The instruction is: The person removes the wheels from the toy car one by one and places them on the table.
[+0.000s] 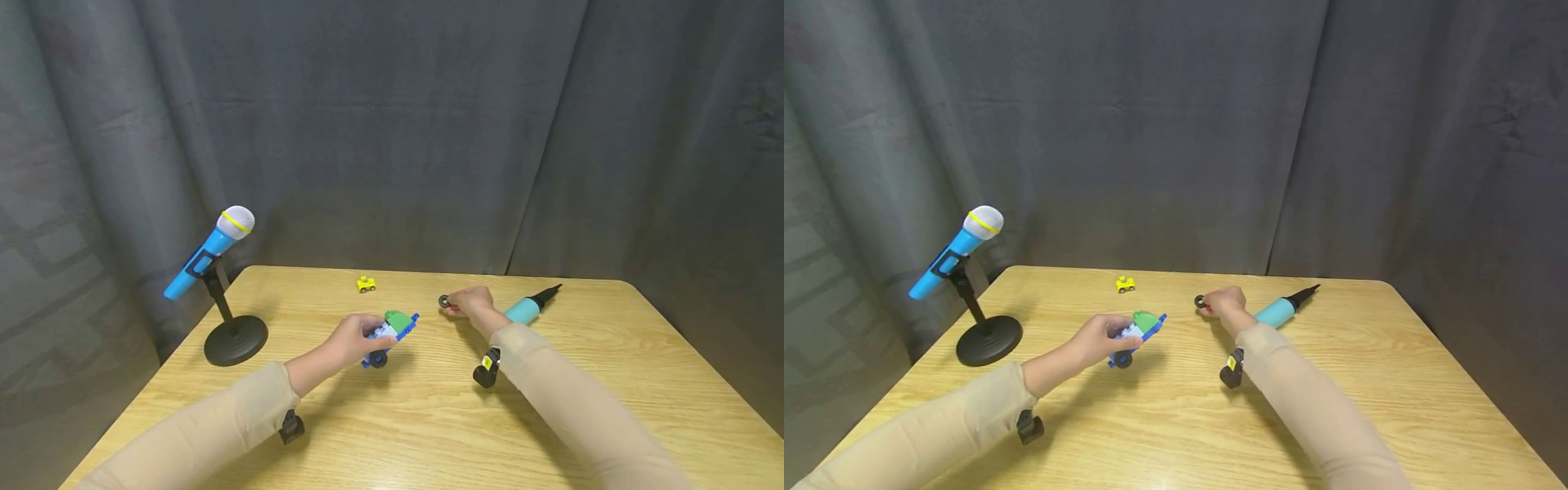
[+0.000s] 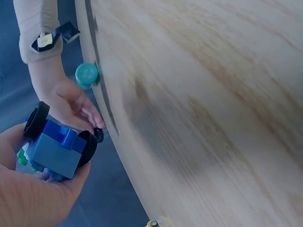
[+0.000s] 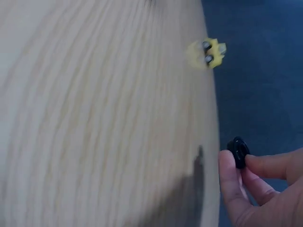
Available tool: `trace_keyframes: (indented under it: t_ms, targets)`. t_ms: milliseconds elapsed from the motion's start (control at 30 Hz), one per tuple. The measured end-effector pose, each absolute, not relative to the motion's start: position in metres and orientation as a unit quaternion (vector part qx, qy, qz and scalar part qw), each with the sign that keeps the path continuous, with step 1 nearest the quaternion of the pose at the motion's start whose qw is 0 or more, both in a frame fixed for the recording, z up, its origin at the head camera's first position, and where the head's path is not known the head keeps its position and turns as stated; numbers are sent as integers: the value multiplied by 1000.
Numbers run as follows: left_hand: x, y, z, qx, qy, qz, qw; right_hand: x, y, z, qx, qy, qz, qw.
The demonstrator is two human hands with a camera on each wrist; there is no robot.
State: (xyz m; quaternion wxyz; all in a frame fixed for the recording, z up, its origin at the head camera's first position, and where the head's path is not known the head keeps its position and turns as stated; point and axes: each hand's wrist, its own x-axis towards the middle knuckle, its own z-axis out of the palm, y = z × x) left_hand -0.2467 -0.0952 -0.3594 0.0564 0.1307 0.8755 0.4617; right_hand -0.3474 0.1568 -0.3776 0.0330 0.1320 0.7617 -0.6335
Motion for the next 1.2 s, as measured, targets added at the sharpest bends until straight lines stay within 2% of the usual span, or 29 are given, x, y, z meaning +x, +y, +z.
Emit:
trace_keyframes:
  t_ms: [167, 433, 700, 1033, 1200]
  targets:
    - [-247, -94, -363, 126, 877, 460, 66, -363, 159, -390, 199, 777, -597, 15]
    - [-246, -93, -362, 129, 871, 470, 66, -378, 160, -395, 258, 774, -578, 25]
    - [-246, -95, -364, 139, 870, 466, 76, -378, 161, -396, 245, 785, -569, 27]
    - [-247, -93, -364, 109, 868, 479, 77, -369, 169, -393, 219, 796, -563, 33]
    - [-249, -93, -363, 91, 865, 488, 72, -355, 166, -379, 152, 806, -571, 26]
